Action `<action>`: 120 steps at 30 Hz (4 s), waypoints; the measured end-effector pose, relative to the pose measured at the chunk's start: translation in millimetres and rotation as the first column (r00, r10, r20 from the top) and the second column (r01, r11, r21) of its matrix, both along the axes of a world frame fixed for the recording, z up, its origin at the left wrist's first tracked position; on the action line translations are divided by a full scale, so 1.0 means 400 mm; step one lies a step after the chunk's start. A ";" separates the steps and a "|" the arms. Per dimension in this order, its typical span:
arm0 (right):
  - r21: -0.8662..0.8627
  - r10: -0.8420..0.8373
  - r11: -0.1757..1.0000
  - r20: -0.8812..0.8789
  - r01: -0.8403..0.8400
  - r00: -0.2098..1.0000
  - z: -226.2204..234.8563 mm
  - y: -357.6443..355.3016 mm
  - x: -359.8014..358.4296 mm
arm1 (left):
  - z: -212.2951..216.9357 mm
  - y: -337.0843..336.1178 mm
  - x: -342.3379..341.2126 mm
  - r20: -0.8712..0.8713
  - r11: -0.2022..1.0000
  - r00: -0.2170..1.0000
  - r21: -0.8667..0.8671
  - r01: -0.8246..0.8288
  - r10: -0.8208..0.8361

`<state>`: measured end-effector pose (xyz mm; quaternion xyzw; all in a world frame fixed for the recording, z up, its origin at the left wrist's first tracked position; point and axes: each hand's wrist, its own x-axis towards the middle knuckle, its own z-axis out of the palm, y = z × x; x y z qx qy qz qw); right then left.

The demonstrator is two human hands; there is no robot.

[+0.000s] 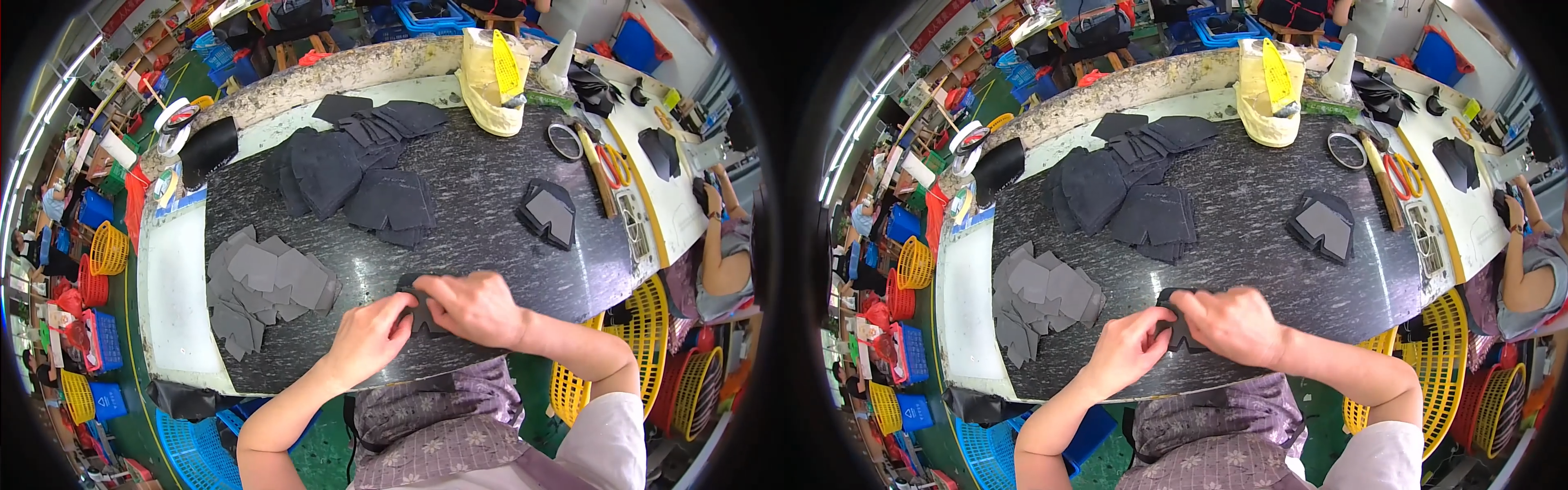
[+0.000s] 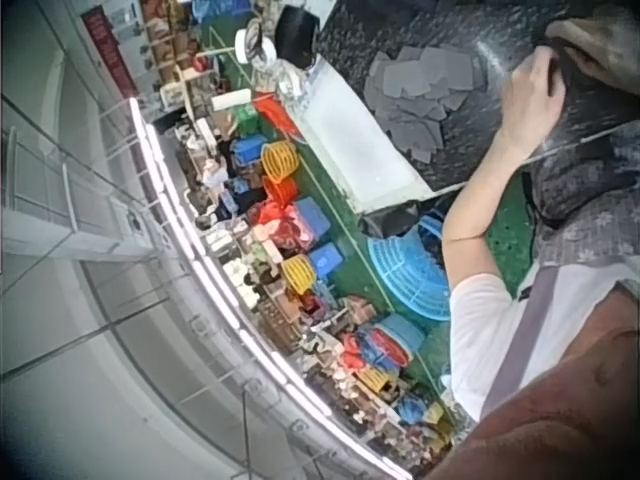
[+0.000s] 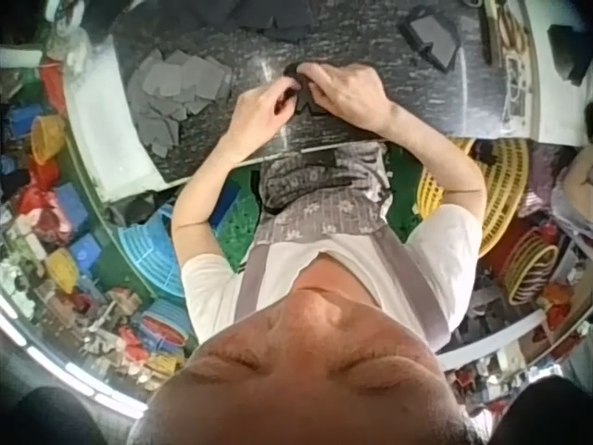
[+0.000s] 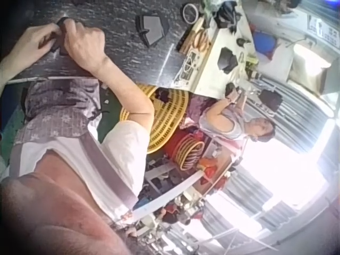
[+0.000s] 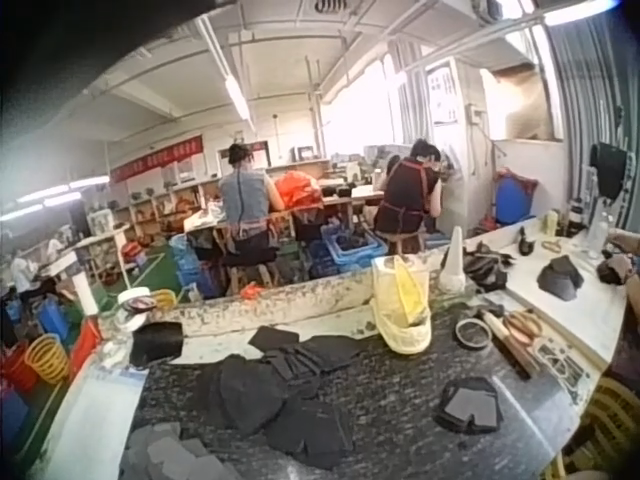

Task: Sorting and inspecting black fabric shoe components at a workbench in a shoe manufacturing facility.

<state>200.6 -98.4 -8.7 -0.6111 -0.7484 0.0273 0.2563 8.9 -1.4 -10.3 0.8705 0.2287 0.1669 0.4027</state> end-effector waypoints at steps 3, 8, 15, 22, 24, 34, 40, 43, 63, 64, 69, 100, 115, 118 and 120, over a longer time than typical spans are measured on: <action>0.141 -0.098 0.983 -0.117 0.114 0.988 0.044 0.092 0.070 | 0.014 0.013 0.003 -0.090 0.951 0.996 0.308 0.031 -0.004; 0.290 0.084 0.956 -0.111 -0.049 0.990 0.011 0.247 0.100 | 0.047 0.049 0.028 -0.083 0.962 0.995 0.272 -0.026 0.050; 0.241 0.167 0.963 -0.180 -0.121 0.969 0.010 0.251 0.099 | 0.033 0.104 0.065 0.199 0.892 0.977 0.452 -0.018 -0.081; -0.057 -0.013 0.998 -0.627 -0.029 0.779 0.016 0.277 0.136 | 0.017 0.128 0.142 0.390 0.838 0.897 0.543 -0.042 -0.208; 0.012 0.002 1.000 -0.649 0.007 0.761 -0.009 0.288 0.185 | -0.010 0.141 0.145 0.349 0.841 0.915 0.541 -0.022 -0.201; 0.098 0.227 0.969 -0.004 -0.226 0.974 0.037 -0.043 0.008 | 0.078 0.253 -0.005 0.189 0.952 0.978 0.305 0.029 -0.090; 0.067 0.367 0.929 -0.303 -0.364 0.879 0.063 0.106 -0.081 | 0.151 0.377 -0.273 -0.307 0.932 0.950 0.359 0.059 0.058; -0.003 0.465 0.883 -0.132 -0.470 0.875 0.028 0.239 -0.168 | 0.147 0.391 -0.275 -0.337 0.931 0.941 0.345 0.121 0.003; -0.137 0.172 0.907 -0.741 -0.397 0.649 0.149 0.272 -0.152 | 0.134 0.184 -0.211 0.289 0.913 0.918 -0.379 -0.152 0.273; -0.148 0.151 0.914 -0.740 -0.378 0.655 0.148 0.249 -0.137 | 0.115 0.164 -0.191 0.341 0.895 0.909 -0.439 -0.071 0.240; 0.212 0.312 0.949 -0.548 -0.232 0.776 0.112 0.148 -0.056 | 0.061 0.100 -0.126 0.383 0.567 0.901 -0.796 0.209 0.205; -0.103 -0.107 0.993 -0.528 0.061 0.842 -0.015 -0.004 0.002 | 0.026 0.041 0.002 -0.067 0.979 0.991 -0.158 -0.126 0.117; 0.158 0.063 0.987 -0.171 -0.036 0.983 0.009 0.233 0.099 | 0.092 0.130 0.039 0.105 0.986 0.982 -0.078 -0.148 0.156; 0.127 0.068 0.992 -0.417 -0.016 0.906 -0.011 0.257 0.134 | 0.109 0.131 0.094 0.156 0.999 0.988 0.043 -0.014 0.007; 0.063 -0.044 0.991 -0.688 0.120 0.724 0.010 0.261 0.163 | 0.050 0.167 0.138 0.157 0.948 0.986 0.317 0.011 -0.063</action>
